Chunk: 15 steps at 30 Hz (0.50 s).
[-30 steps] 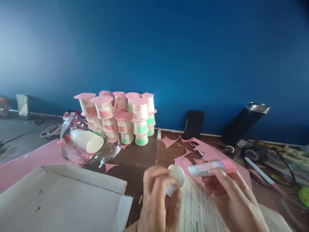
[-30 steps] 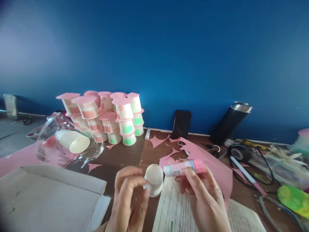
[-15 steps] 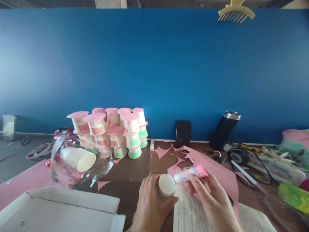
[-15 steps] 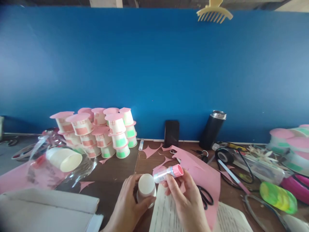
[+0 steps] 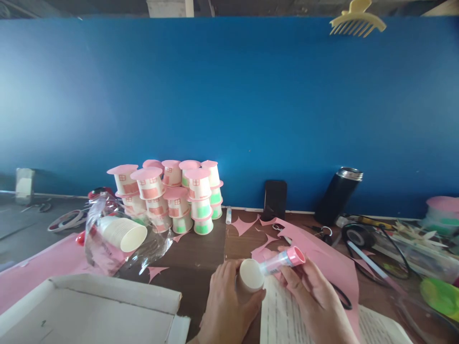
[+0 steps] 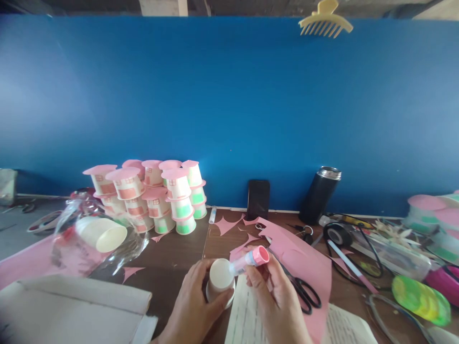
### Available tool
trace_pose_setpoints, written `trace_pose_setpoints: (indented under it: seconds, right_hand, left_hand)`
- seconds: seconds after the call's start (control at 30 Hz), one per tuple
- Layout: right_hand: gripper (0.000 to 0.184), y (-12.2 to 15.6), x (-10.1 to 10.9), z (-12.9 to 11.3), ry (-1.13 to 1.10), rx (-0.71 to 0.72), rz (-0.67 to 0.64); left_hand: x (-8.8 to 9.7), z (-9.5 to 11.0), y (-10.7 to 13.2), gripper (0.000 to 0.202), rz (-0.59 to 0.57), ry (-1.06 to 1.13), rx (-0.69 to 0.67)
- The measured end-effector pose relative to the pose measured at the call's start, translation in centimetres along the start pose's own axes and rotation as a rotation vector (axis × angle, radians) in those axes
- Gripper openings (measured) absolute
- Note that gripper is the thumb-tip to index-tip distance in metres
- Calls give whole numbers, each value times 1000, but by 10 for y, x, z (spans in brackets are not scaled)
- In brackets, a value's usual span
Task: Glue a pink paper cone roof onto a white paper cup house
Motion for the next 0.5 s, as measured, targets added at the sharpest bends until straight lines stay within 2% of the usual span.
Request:
trace_pose_setpoints:
  seconds: [0.17,0.27,0.4,0.5]
  right_hand:
    - [35,-2,-1,2,-66,-41,31]
    - [33,-4,1,4,-36,-29,13]
    - [31,-6,9,5,64,10,51]
    - [35,-7,10,8,37,7,38]
  left_hand:
    - [-2,-1,1,35,44,28,-28]
    - [-2,-2,1,34,104,45,-55]
    - [-5,-4,0,36,119,42,-80]
    - [-7,-4,2,40,153,23,-136]
Point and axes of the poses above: each hand's wrist, its own y-axis away from the middle knuckle, its own x-axis out of the back of the hand, z = x × y, the point moved 5 cm from there along -y, towards the middle knuckle, and after that the axes turned 1 degree about -z, right-handed, at the moved point
